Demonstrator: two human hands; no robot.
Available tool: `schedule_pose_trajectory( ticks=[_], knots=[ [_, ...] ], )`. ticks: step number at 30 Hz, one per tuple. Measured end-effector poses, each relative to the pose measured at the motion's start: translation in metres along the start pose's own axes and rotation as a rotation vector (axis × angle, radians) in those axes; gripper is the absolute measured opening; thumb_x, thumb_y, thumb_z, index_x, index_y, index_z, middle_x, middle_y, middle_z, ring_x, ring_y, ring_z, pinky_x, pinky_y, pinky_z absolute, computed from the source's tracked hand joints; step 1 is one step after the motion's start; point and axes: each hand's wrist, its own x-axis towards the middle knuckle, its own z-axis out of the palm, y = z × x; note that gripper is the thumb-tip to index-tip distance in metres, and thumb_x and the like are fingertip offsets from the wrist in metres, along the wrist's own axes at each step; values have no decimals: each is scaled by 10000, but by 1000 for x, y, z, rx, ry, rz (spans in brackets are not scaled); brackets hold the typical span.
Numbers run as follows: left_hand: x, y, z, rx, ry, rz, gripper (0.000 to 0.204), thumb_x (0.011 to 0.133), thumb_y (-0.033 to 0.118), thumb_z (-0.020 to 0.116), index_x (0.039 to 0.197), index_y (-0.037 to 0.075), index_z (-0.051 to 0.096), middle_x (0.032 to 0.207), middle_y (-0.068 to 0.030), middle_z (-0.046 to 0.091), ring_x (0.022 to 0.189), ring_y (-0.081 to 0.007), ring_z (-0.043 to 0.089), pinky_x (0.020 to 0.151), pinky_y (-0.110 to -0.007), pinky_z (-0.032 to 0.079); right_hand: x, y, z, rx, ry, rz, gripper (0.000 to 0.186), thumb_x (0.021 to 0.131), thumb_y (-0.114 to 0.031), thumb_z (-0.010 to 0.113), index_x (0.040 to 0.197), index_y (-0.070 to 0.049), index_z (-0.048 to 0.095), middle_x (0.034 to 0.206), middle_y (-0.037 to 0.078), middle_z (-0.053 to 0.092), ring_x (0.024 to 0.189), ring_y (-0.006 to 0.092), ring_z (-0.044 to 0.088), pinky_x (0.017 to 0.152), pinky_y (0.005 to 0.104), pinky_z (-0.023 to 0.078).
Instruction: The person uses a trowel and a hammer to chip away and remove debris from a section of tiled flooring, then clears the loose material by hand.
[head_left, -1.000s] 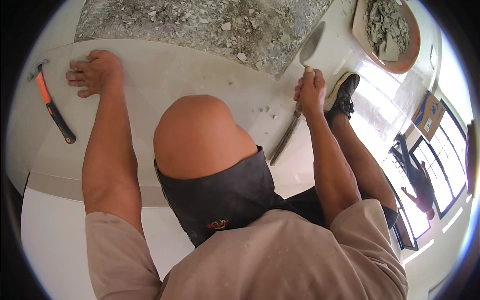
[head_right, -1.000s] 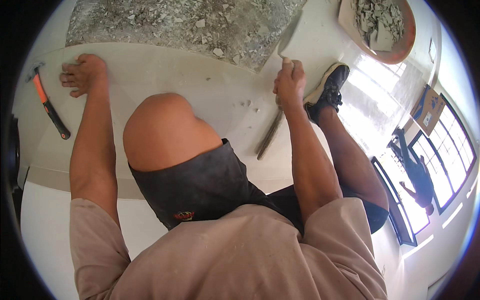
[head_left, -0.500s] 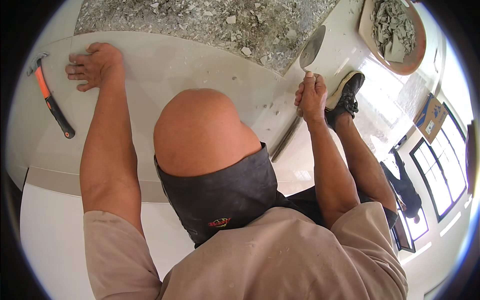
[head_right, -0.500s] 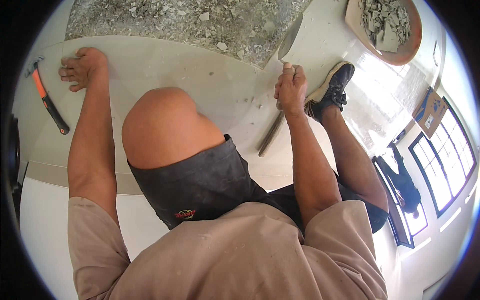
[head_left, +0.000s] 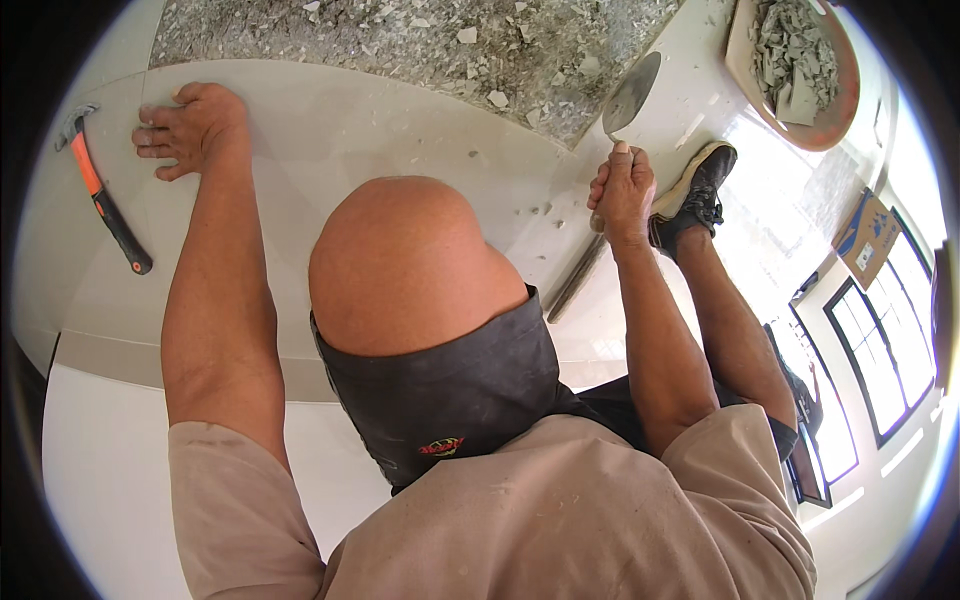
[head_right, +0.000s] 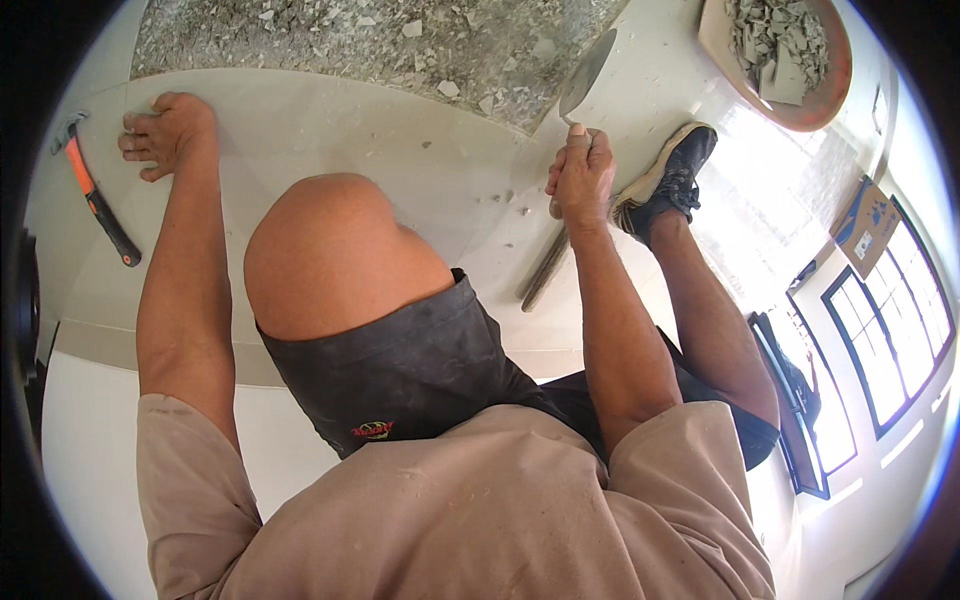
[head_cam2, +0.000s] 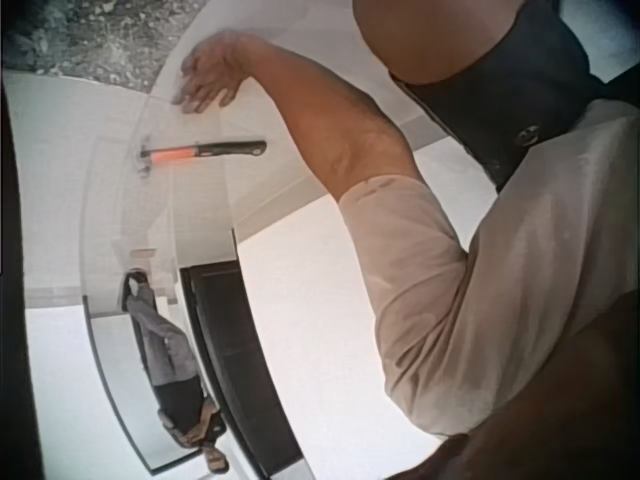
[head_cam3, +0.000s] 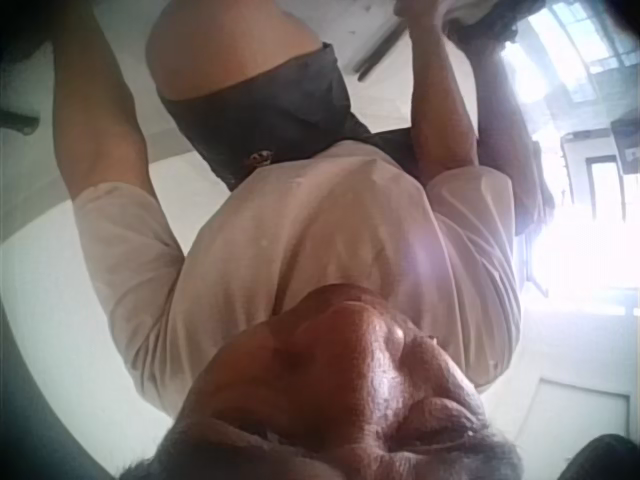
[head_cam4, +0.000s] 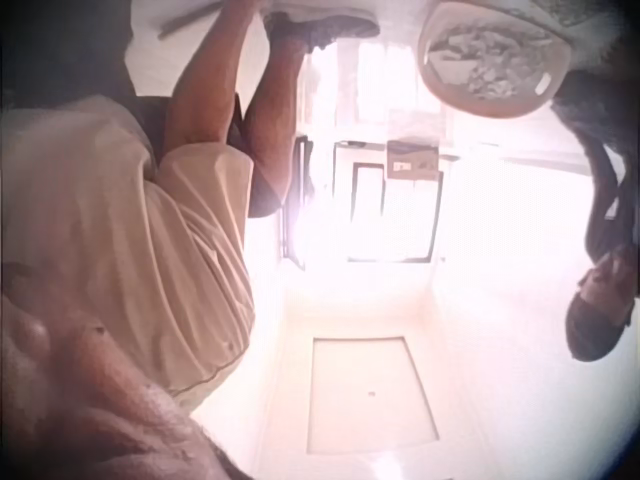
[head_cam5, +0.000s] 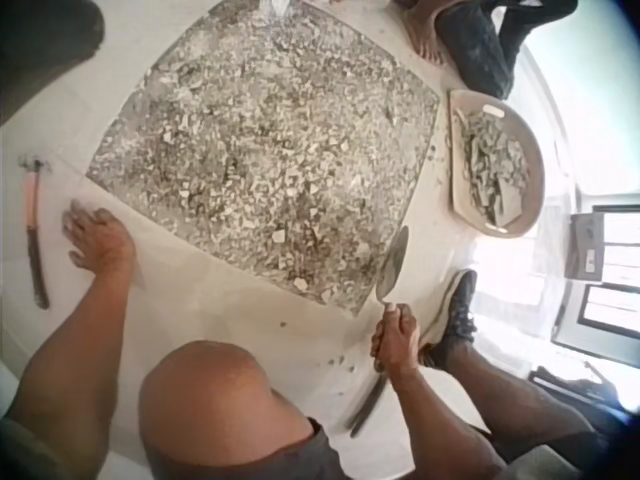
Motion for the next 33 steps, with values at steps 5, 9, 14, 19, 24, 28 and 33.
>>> schedule_pose_trajectory(
  ticks=[5,9,14,19,24,28,33],
  knots=[
    [0,-2,2,-3,5,2,656,956,395,372,1504,48,278,1609,-226,209,1530,-376,157,1171,-630,112,-9,3,4,26,44,3,387,1073,-369,514,1010,14,515,632,39,512,451,112,489,386,279,420],
    [-1,-1,0,3,11,7,651,957,388,373,1505,48,284,1608,-222,217,1529,-372,161,1171,-624,118,-12,6,8,71,54,-9,382,1075,-366,509,998,7,509,635,38,514,451,109,488,386,279,421],
    [-2,2,-3,3,11,12,655,957,382,380,1511,46,285,1610,-223,217,1529,-373,163,1170,-621,124,-9,9,13,88,55,-19,376,1080,-361,497,984,3,505,634,37,514,447,108,491,381,277,420],
    [-1,1,-2,16,11,14,665,963,382,376,1523,39,272,1610,-226,217,1530,-372,162,1171,-618,126,-12,9,17,66,76,-11,366,1081,-354,495,983,-1,502,631,39,514,441,112,489,377,277,418],
    [-3,3,-5,-7,-24,1,670,976,386,357,1539,38,255,1625,-229,191,1542,-373,134,1182,-618,103,-14,13,22,80,89,-15,355,1081,-351,492,988,-9,501,628,34,508,444,114,487,379,281,420],
    [-2,3,-7,-3,-28,-4,677,977,388,355,1545,37,247,1629,-226,185,1544,-375,129,1186,-618,97,-16,9,25,34,113,2,347,1079,-348,494,990,-14,506,643,41,514,453,119,488,393,292,431],
    [-3,4,-7,-5,-30,-2,682,977,392,355,1549,39,241,1627,-224,193,1543,-376,135,1184,-616,105,-15,8,35,-116,189,-57,355,1073,-331,496,963,6,506,652,67,528,452,147,512,397,326,432]
  ],
)
